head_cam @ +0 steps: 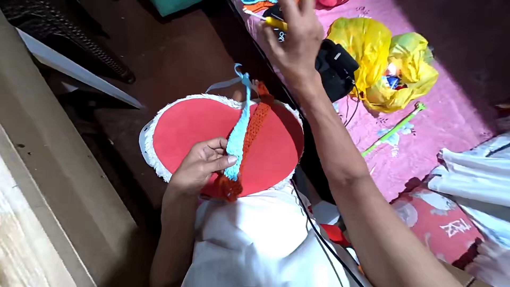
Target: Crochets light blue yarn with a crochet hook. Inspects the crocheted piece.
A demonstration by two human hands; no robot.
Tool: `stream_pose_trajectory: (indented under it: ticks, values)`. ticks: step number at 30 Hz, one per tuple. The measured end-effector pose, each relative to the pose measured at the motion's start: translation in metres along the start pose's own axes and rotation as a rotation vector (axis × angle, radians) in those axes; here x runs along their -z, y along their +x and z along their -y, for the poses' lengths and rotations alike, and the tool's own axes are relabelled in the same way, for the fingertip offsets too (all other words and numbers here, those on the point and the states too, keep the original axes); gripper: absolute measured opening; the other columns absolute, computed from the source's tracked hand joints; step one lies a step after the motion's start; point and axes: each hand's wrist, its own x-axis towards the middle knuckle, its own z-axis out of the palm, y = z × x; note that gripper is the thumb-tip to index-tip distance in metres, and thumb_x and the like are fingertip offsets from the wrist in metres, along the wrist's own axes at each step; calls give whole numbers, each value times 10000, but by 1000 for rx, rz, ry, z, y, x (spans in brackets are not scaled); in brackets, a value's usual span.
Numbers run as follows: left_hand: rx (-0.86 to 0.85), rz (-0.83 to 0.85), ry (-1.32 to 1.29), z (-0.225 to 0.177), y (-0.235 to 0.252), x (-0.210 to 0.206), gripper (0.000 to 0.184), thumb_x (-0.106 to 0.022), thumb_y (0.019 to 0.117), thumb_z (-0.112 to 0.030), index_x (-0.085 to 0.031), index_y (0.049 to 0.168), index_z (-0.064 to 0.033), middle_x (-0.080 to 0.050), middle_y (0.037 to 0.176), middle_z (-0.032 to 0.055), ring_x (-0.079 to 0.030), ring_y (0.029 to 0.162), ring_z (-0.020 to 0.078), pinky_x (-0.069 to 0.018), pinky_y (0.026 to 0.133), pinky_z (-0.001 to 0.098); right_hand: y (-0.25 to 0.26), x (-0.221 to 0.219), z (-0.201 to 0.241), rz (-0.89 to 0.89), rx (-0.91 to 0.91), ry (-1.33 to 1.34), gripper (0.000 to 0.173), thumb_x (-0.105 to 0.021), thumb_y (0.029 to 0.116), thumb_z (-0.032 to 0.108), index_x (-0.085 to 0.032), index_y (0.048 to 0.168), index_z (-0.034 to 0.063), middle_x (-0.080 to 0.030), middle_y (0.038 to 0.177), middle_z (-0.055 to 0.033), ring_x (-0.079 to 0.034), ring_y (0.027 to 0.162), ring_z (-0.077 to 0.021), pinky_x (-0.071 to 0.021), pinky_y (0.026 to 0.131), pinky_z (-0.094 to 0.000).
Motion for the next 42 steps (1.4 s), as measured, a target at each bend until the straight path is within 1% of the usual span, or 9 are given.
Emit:
stream_pose_trajectory:
  ticks: [3,5,8,11,14,19,25,31,42]
  values:
    - [-76,-140,-173,-1,5,-27,141,-684,871,-50,-708,999,-106,-737,819,49,-713,714,116,-615,688,278,-43,50,22,-52,-318,477,344,-706,942,118,-667,1232,-64,-654,1090,-134,-628,925,-138,-544,786,-270]
    - [-141,-234,-155,0,8,-46,111,-707,867,-37,-706,961,-96,-739,819,49,-719,731,118,-617,709,279,-80,95,53,115,-612,707,264,-621,995,125,-614,1250,58,-637,1015,14,-538,707,11,-456,602,-140]
    - [-238,-335,15,4,14,-63,147,-732,833,30,-694,914,-87,-727,792,13,-696,683,77,-607,651,233,-132,127,94,311,-910,920,168,-673,954,143,-711,1118,145,-706,926,63,-535,590,25,-450,506,-156]
    - [-293,-389,153,7,19,-73,185,-749,809,56,-694,899,-95,-717,756,-29,-654,600,35,-569,564,184,-157,138,128,414,-1063,1069,166,-591,983,74,-696,1104,31,-699,936,37,-561,661,46,-459,555,-132]
    - [-329,-420,285,8,18,-79,211,-753,799,66,-676,902,-101,-706,760,-74,-645,609,-5,-560,563,161,-159,141,138,403,-1167,1163,170,-526,1023,118,-665,1051,24,-613,780,80,-454,554,68,-365,480,-108]
    - [-407,-395,328,15,12,-73,170,-751,821,36,-683,921,-84,-720,801,-54,-682,697,14,-586,647,177,-157,140,140,426,-1076,1209,135,-605,984,130,-686,1012,26,-662,840,60,-532,633,56,-422,530,-120]
    - [-293,-356,144,13,11,-63,161,-697,862,56,-700,945,-82,-718,749,-40,-659,593,37,-578,566,189,-158,136,146,369,-1050,1140,97,-596,941,14,-692,945,4,-664,872,21,-529,641,46,-427,536,-121]
    - [-170,-110,27,14,9,-45,413,-713,813,-47,-671,1220,-101,-734,1026,11,-708,876,86,-598,780,234,-155,131,150,302,-1069,1096,87,-592,949,-6,-677,965,0,-660,816,25,-536,622,39,-430,534,-120]
    - [-270,-344,218,18,8,-60,358,-672,822,-6,-663,1180,-7,-749,974,-5,-720,883,51,-602,813,206,-157,122,155,300,-977,1066,80,-589,949,-19,-651,1000,-18,-644,879,24,-545,678,42,-461,581,-120]
